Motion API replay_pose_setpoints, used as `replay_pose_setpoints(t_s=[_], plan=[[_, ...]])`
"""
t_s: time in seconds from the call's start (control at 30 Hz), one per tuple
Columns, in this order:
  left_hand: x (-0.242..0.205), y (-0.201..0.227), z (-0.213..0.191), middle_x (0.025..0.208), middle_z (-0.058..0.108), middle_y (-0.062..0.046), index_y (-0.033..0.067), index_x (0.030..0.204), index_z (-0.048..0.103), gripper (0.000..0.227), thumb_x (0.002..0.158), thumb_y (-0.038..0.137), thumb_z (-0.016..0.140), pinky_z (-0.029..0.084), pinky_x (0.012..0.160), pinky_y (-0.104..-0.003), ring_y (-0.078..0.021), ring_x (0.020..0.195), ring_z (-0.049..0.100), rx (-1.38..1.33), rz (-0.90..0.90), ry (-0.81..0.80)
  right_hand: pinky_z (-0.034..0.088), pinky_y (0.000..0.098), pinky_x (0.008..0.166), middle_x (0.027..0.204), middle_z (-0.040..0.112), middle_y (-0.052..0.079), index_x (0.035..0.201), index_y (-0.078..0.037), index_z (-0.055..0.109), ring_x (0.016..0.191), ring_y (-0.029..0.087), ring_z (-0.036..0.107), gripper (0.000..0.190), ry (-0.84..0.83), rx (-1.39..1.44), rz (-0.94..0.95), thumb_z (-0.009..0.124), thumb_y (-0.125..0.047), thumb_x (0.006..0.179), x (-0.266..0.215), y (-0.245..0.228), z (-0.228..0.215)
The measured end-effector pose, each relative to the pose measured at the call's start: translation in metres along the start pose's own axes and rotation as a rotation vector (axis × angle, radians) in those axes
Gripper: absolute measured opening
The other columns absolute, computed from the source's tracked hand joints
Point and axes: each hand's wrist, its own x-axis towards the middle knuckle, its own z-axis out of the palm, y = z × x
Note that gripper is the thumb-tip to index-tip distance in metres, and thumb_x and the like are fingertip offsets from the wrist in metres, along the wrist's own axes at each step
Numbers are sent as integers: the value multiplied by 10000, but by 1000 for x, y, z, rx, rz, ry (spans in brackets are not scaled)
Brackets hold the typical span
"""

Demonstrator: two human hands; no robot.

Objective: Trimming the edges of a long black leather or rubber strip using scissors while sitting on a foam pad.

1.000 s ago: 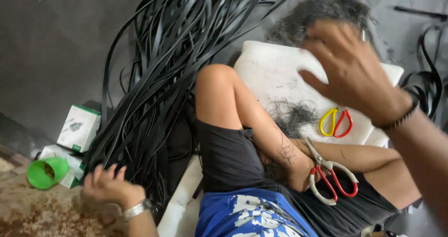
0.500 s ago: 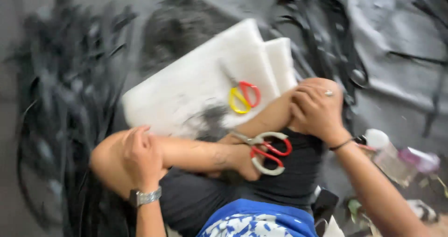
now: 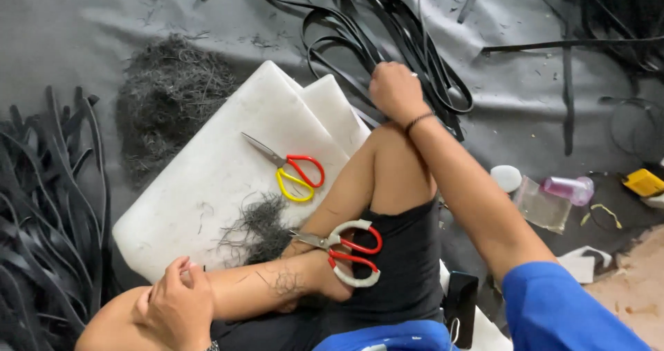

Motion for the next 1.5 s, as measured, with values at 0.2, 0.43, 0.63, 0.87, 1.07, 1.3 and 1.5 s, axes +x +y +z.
replay_pose_setpoints(t_s=[0.2, 0.43, 0.63, 0.87, 1.07, 1.3, 1.5], plan=[[11, 1, 3, 859, 763, 55, 236, 1017, 796, 138, 936, 211, 686, 466, 1006, -352, -140, 869, 723, -4, -147, -61, 500, 556, 776, 1148, 583, 203, 1044, -17, 548, 914, 470, 637, 148, -334, 46, 280, 461, -48, 927, 52, 23, 47], [18, 5, 3, 825, 757, 50, 239, 977, 787, 89, 928, 213, 717, 485, 952, -346, -152, 814, 718, -3, -156, -62, 488, 518, 733, 1084, 479, 149, 875, -50, 674, 995, 386, 489, 176, -97, -19, 141, 545, -169, 858, 40, 20, 40], [17, 2, -3, 827, 757, 54, 241, 934, 767, 89, 906, 202, 693, 470, 896, -382, -208, 767, 709, -27, -104, 10, 460, 233, 562, 520, 625, 17, 841, -84, 555, 431, 96, 537, 121, 56, 742, 24, 572, -114, 957, 16, -56, -69], [9, -1, -13, 807, 768, -12, 189, 984, 782, 114, 917, 178, 690, 482, 877, -400, -203, 796, 709, -142, -119, -17, 333, 236, 353, 619, 571, 92, 1044, -101, 523, 399, 156, 484, 92, -236, 1488, 108, 554, -185, 1020, -61, -145, -180], [3, 24, -42, 1050, 751, -146, 25, 1085, 730, 241, 1006, 187, 571, 522, 848, -436, -317, 953, 689, -733, -221, -20, 382, 263, 455, 670, 507, 110, 1130, -30, 620, 483, 196, 447, 173, -403, 1864, 259, 564, -135, 1005, -134, -179, -185], [6, 101, -111, 1318, 672, -133, 33, 1267, 642, 404, 1039, 308, 452, 470, 1075, -394, -266, 1247, 622, -1449, -6, -309, 387, 214, 478, 687, 514, 51, 1212, -29, 575, 493, 135, 448, 259, -609, 2072, 532, 535, -145, 984, -209, -200, -143], [10, 112, -109, 666, 652, -86, 51, 1204, 731, 540, 1035, 453, 412, 566, 770, -324, -191, 677, 687, -1718, -297, -740, 621, 389, 548, 714, 653, 166, 1165, 54, 606, 605, 275, 728, 221, -584, 1922, 514, 518, -72, 1005, -272, -220, -138]])
